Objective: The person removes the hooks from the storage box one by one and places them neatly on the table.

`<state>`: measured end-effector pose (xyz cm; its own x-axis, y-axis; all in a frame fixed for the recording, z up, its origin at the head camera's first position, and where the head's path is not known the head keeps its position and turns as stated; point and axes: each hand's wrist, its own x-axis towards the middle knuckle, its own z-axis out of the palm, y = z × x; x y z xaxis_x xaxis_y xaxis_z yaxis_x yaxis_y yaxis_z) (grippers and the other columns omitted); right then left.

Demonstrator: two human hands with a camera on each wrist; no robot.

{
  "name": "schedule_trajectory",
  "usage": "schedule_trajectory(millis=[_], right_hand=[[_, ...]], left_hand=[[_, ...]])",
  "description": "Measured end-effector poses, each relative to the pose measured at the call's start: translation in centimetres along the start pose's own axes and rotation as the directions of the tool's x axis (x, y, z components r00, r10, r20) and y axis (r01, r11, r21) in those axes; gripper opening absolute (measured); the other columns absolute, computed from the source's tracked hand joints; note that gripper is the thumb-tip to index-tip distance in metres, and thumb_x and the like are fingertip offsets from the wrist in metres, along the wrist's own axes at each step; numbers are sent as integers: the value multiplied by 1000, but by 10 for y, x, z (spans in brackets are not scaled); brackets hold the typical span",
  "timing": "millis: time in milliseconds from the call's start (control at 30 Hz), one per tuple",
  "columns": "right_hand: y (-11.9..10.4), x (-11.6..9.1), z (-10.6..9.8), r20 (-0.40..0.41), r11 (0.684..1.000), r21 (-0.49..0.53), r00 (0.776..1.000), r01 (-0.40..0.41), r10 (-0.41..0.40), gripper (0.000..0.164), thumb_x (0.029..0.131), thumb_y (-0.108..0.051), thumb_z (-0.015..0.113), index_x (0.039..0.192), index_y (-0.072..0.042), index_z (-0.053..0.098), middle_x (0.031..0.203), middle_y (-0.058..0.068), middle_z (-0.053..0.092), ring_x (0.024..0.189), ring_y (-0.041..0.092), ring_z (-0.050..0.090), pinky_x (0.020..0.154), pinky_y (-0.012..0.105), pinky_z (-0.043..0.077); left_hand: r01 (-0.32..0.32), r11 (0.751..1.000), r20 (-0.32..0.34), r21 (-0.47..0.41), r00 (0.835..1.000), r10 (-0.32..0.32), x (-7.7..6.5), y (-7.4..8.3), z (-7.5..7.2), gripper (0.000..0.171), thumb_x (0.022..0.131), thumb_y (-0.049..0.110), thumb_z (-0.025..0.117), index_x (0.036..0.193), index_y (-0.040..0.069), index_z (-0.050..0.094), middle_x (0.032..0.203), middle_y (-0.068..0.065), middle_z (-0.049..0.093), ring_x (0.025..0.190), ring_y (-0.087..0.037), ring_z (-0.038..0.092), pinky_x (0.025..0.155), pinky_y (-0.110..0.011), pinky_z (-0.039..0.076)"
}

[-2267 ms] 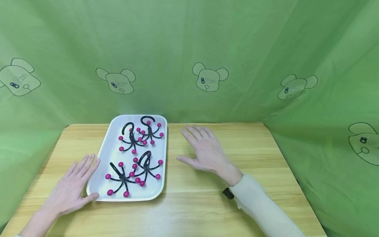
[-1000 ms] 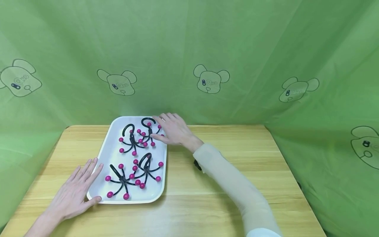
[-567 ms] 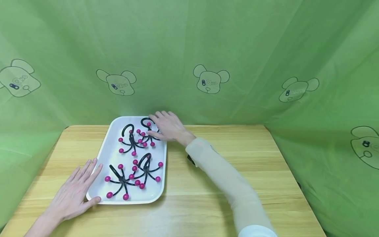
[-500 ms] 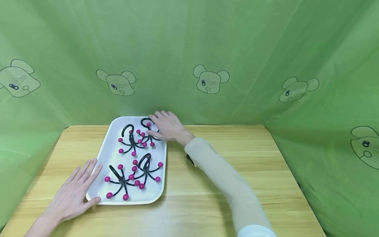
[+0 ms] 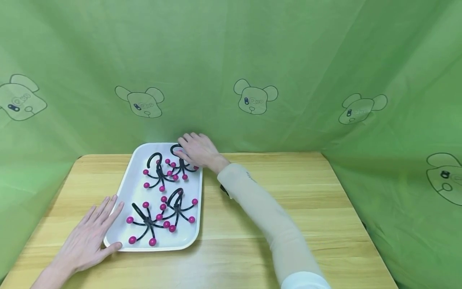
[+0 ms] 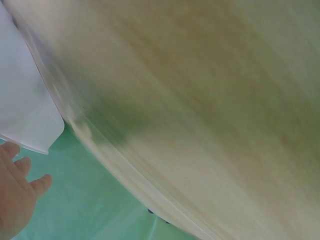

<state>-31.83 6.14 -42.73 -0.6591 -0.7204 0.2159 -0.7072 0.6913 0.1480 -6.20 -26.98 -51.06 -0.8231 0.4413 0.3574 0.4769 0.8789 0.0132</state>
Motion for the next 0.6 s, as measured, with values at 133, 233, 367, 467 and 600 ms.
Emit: schedule_trajectory(millis=[133,233,367,467,600], right_hand=[[-2,2,-1,9,1000,-20,1000,4,-4,53,112,-55,34,133,-15,62,125,6,71,111,23,69,97,38,60],[-3,4,0,15,999,-35,1000,13,-12,52,112,-53,34,133,-15,63,125,5,71,110,22,69,94,36,60],[-3,7,2,34,999,-47,999,17,-16,47,113,-49,33,130,-16,63,123,5,72,108,21,70,90,34,60],[-3,8,2,43,999,-48,999,14,-12,44,114,-46,34,128,-16,63,121,5,72,106,21,69,88,33,60],[-2,8,1,42,999,-43,999,11,-9,43,114,-44,35,129,-15,63,121,5,73,107,21,70,90,34,61]], left_hand=[[0,1000,3,-1,1000,0,0,1,-1,108,88,80,55,167,11,30,173,-20,31,169,-23,5,135,-29,-13],[3,1000,4,-3,1000,-3,0,1,-1,108,87,79,56,167,11,31,173,-20,32,169,-22,4,135,-28,-14],[3,1000,7,-3,1000,-3,-1,0,-1,108,88,80,56,167,11,30,173,-20,31,169,-21,1,134,-28,-15],[3,1000,7,-1,1000,-3,0,0,-1,108,88,79,56,167,11,30,173,-20,31,169,-20,1,134,-29,-15],[5,1000,3,0,1000,-5,0,1,-1,108,86,78,59,167,11,31,173,-20,32,169,-20,2,135,-28,-14]])
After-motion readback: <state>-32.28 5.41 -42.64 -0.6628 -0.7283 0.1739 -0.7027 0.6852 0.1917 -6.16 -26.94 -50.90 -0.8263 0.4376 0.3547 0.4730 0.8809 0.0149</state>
